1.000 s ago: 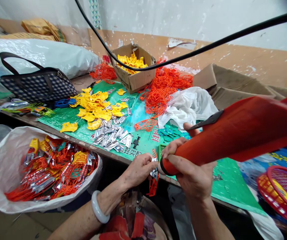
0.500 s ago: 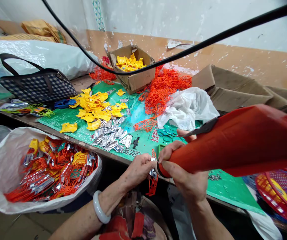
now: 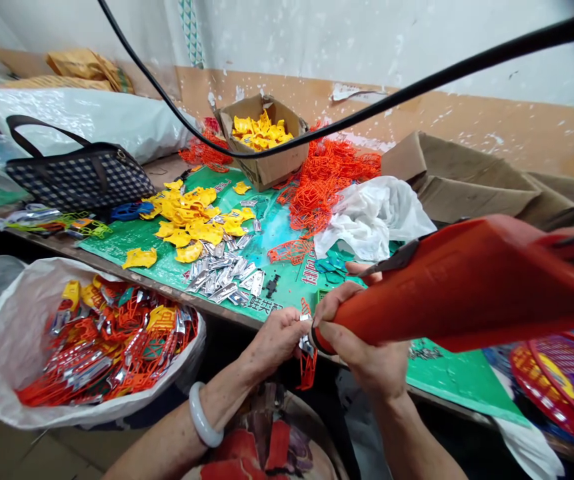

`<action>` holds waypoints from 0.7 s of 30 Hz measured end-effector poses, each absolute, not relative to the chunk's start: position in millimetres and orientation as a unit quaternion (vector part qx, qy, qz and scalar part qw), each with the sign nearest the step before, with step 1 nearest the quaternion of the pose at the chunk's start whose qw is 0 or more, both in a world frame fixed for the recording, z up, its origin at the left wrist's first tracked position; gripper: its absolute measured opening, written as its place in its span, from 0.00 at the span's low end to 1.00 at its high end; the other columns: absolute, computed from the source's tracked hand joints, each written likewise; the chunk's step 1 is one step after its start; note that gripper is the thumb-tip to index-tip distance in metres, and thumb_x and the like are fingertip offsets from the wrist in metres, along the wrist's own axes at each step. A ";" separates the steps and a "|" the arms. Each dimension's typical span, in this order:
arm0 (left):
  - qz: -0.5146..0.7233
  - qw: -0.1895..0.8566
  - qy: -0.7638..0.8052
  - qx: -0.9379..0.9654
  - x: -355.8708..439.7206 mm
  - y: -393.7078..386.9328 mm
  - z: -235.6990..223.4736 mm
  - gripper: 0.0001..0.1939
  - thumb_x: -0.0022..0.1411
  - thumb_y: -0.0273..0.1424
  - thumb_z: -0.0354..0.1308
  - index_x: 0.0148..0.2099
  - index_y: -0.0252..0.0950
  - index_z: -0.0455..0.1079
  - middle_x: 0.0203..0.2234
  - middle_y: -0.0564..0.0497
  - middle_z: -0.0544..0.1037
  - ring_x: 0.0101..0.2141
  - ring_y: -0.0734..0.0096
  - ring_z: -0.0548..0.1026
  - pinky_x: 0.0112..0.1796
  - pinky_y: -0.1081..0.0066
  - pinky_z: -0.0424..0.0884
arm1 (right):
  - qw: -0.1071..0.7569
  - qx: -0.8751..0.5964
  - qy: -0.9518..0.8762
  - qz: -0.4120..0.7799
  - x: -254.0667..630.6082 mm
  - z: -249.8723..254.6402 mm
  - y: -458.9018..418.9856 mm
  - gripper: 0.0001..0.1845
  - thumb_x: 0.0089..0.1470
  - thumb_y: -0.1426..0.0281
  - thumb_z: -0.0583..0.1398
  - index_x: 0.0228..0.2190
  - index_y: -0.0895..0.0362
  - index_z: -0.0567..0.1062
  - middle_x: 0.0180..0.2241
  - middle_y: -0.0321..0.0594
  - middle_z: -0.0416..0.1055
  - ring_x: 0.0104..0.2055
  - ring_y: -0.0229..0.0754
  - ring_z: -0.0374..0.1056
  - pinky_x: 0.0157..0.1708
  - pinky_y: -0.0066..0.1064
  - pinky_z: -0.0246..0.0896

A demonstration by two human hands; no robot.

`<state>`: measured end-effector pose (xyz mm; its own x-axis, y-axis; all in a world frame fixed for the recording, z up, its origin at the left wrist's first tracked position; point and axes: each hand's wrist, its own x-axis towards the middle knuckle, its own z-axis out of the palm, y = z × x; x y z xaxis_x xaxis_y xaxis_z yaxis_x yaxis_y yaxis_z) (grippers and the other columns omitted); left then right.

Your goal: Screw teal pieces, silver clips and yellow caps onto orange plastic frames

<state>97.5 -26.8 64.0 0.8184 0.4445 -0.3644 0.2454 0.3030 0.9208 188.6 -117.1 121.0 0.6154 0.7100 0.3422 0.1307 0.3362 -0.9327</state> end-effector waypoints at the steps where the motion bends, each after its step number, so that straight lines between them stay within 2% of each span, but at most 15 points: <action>1: 0.071 0.754 0.294 0.583 97.3 -27.1 63.6 0.13 0.47 0.41 0.58 0.26 0.36 0.65 0.16 0.57 0.65 0.17 0.78 0.59 0.20 0.76 0.51 | 0.718 -0.540 -0.389 0.205 188.5 121.6 -116.9 0.08 0.42 0.76 0.64 0.26 0.52 0.72 0.24 0.33 0.68 0.26 0.40 0.67 0.31 0.38 0.70; 6: 0.084 0.756 0.296 0.577 97.0 -27.4 61.9 0.13 0.48 0.41 0.58 0.25 0.36 0.64 0.15 0.57 0.65 0.17 0.79 0.58 0.19 0.76 0.50 | 0.710 -0.553 -0.383 0.207 187.1 126.2 -115.8 0.08 0.41 0.75 0.64 0.27 0.53 0.73 0.22 0.32 0.68 0.24 0.39 0.66 0.27 0.35 0.68; 14: 0.092 0.762 0.299 0.567 97.1 -28.3 63.1 0.14 0.50 0.41 0.56 0.25 0.36 0.61 0.12 0.62 0.57 0.14 0.83 0.50 0.17 0.77 0.44 | 0.708 -0.556 -0.397 0.181 185.3 120.5 -114.1 0.07 0.42 0.76 0.63 0.24 0.54 0.70 0.23 0.32 0.69 0.26 0.38 0.66 0.32 0.37 0.68; 21: 0.083 0.754 0.303 0.577 95.7 -25.5 65.8 0.12 0.53 0.40 0.55 0.27 0.37 0.62 0.12 0.61 0.61 0.13 0.81 0.56 0.15 0.78 0.47 | 0.743 -0.523 -0.372 0.192 186.7 121.8 -116.0 0.06 0.44 0.75 0.63 0.24 0.55 0.70 0.24 0.31 0.66 0.27 0.37 0.66 0.34 0.37 0.67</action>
<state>95.7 -25.5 65.8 0.8032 0.4739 -0.3609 0.2237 0.3215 0.9201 186.7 -116.0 121.8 0.6504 0.6731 0.3521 0.1039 0.3803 -0.9190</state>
